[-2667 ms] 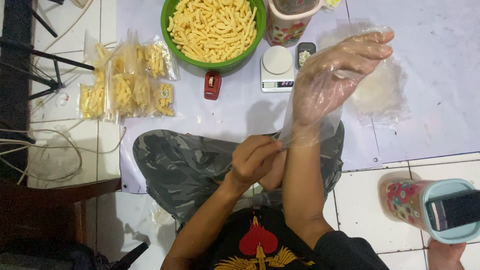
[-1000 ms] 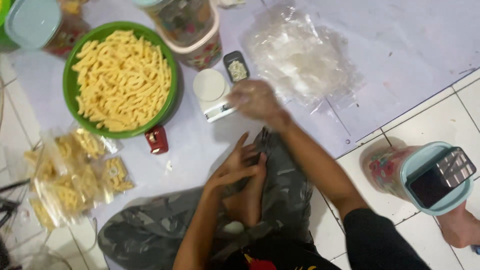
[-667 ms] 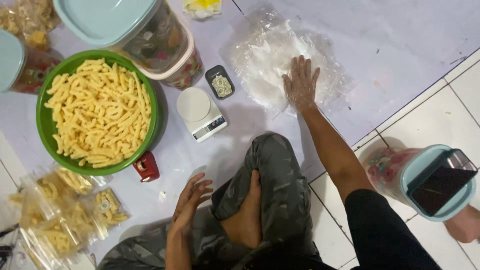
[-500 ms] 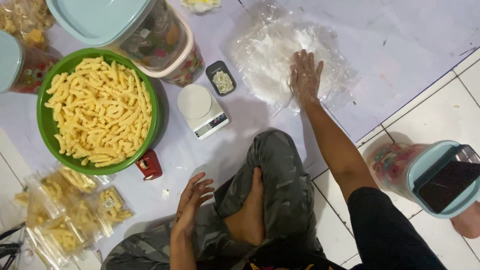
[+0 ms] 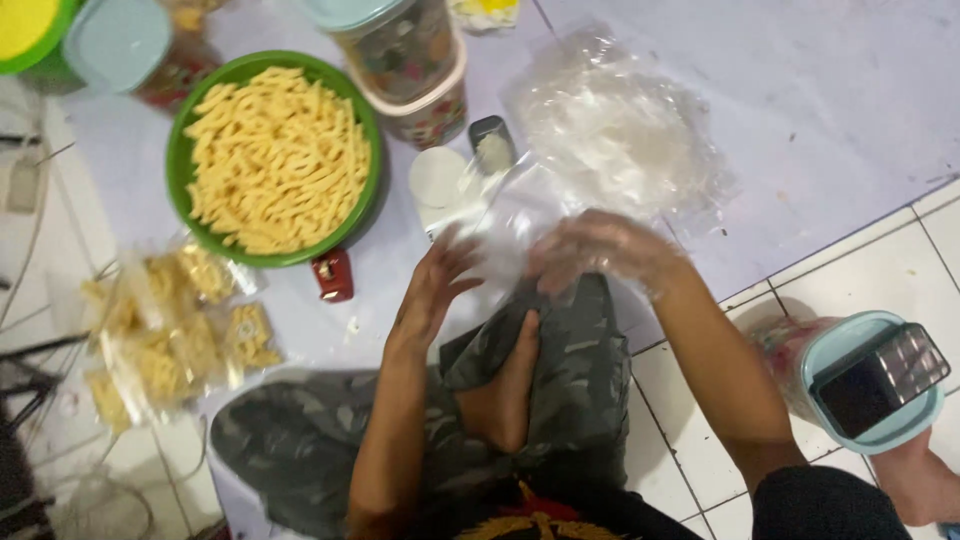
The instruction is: Packaging snacks from a large bowl into individual plastic bags
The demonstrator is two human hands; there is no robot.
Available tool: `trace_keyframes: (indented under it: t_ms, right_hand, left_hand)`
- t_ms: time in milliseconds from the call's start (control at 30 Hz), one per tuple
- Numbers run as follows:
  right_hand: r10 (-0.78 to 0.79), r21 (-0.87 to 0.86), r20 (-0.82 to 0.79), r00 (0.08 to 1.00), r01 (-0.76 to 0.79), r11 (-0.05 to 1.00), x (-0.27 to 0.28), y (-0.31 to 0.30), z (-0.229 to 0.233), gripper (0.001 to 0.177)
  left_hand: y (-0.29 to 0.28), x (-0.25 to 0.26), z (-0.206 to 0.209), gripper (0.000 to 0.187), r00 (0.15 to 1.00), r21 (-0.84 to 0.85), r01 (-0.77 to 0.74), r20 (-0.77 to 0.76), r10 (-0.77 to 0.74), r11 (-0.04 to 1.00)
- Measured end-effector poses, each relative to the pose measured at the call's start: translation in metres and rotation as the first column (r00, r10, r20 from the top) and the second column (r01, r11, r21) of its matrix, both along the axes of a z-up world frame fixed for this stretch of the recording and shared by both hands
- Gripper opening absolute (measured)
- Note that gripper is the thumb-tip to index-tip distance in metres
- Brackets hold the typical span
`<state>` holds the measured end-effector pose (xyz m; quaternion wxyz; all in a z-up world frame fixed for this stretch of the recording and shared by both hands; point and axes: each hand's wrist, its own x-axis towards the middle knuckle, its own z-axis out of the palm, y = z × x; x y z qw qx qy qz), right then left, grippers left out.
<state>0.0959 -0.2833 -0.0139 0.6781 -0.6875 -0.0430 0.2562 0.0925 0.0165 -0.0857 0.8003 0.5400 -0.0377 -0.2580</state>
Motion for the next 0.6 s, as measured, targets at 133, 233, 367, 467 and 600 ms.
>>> trace_keyframes:
  t_ms: [133,233,367,467,600]
  right_hand:
    - [0.208,0.531,-0.304,0.929,-0.016,0.847,-0.026,0.056,0.009,0.086]
    - [0.214,0.752,-0.247,0.945,0.047,0.657,-0.039,0.072,-0.025,0.109]
    - [-0.141,0.698,-0.06,0.988,0.142,0.702,-0.067,0.123,-0.045,0.052]
    - [-0.4,0.495,-0.118,0.909,0.404,0.77,-0.064,0.162,-0.074,0.042]
    - [-0.555,0.392,-0.073,0.828,0.536,0.748,-0.055,0.175,-0.094,0.024]
  left_hand:
    - [-0.005,-0.001,0.04,0.049,0.969,0.0,-0.241,0.049,0.241,0.971]
    - [0.019,-0.008,0.034,0.034,0.847,0.006,-0.51,0.175,0.501,0.86]
    - [0.046,-0.022,0.031,0.02,0.656,0.03,-0.752,0.138,0.742,0.659]
    - [0.056,-0.048,0.029,0.03,0.582,0.013,-0.81,0.132,0.802,0.586]
    - [0.08,-0.072,0.03,0.034,0.594,0.101,-0.796,0.325,0.736,0.597]
